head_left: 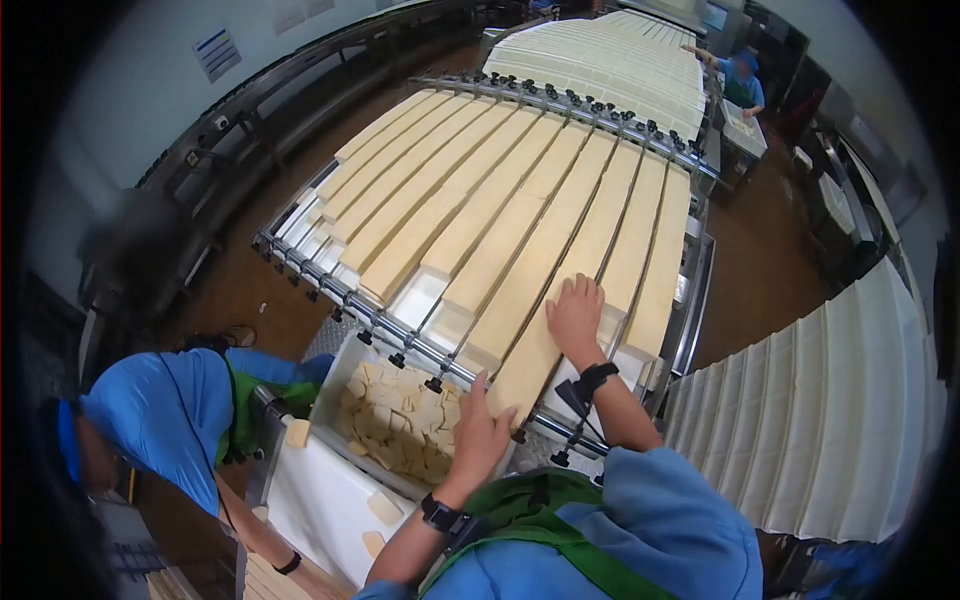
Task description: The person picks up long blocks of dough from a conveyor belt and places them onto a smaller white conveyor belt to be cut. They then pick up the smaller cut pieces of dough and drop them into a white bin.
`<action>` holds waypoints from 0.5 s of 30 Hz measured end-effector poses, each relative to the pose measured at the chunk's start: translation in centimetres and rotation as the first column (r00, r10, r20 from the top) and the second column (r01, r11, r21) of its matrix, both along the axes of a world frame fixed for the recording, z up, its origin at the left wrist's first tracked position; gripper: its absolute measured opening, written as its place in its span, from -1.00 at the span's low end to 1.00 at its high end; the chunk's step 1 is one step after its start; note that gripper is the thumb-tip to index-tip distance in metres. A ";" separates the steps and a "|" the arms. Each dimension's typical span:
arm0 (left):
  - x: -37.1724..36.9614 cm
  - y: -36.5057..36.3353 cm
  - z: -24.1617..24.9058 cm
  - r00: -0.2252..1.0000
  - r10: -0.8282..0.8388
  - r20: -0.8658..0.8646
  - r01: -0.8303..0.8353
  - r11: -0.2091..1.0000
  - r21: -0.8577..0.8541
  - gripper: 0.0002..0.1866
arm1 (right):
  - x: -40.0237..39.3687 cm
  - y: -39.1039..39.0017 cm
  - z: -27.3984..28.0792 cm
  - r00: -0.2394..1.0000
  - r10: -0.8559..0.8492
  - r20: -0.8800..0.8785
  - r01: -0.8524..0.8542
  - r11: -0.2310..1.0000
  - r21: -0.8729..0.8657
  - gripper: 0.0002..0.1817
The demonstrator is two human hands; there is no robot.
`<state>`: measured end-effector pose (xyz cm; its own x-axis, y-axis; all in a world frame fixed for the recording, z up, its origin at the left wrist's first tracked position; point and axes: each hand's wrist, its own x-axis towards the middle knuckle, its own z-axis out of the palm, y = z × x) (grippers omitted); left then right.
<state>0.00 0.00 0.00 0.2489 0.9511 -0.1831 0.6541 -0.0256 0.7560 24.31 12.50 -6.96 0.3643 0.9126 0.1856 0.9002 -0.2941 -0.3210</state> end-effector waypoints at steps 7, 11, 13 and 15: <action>1.3 0.8 -1.3 0.998 -0.001 0.070 -0.006 0.995 0.103 -0.28 | -2.4 -7.1 -2.6 0.908 0.375 -0.186 -0.295 0.889 0.351 -0.37; 0.6 0.8 -1.2 0.987 -0.065 0.149 0.049 0.992 0.113 -0.27 | -4.3 -11.7 -0.5 0.669 0.647 -0.366 -0.562 0.762 0.321 -0.27; 0.1 0.9 -1.3 0.980 -0.108 0.168 0.081 0.983 0.163 -0.26 | -4.9 -12.5 -0.2 0.629 0.674 -0.387 -0.605 0.738 0.299 -0.19; -0.3 0.7 -1.3 0.973 -0.141 0.184 0.103 0.973 0.205 -0.26 | -5.2 -12.9 0.1 0.646 0.706 -0.291 -0.650 0.708 0.276 -0.13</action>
<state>-0.34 0.65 -1.33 0.3779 0.9236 0.0648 0.4764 -0.2540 0.8418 19.11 -0.40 -6.86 -0.2833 0.9054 0.3163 0.6437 0.4239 -0.6371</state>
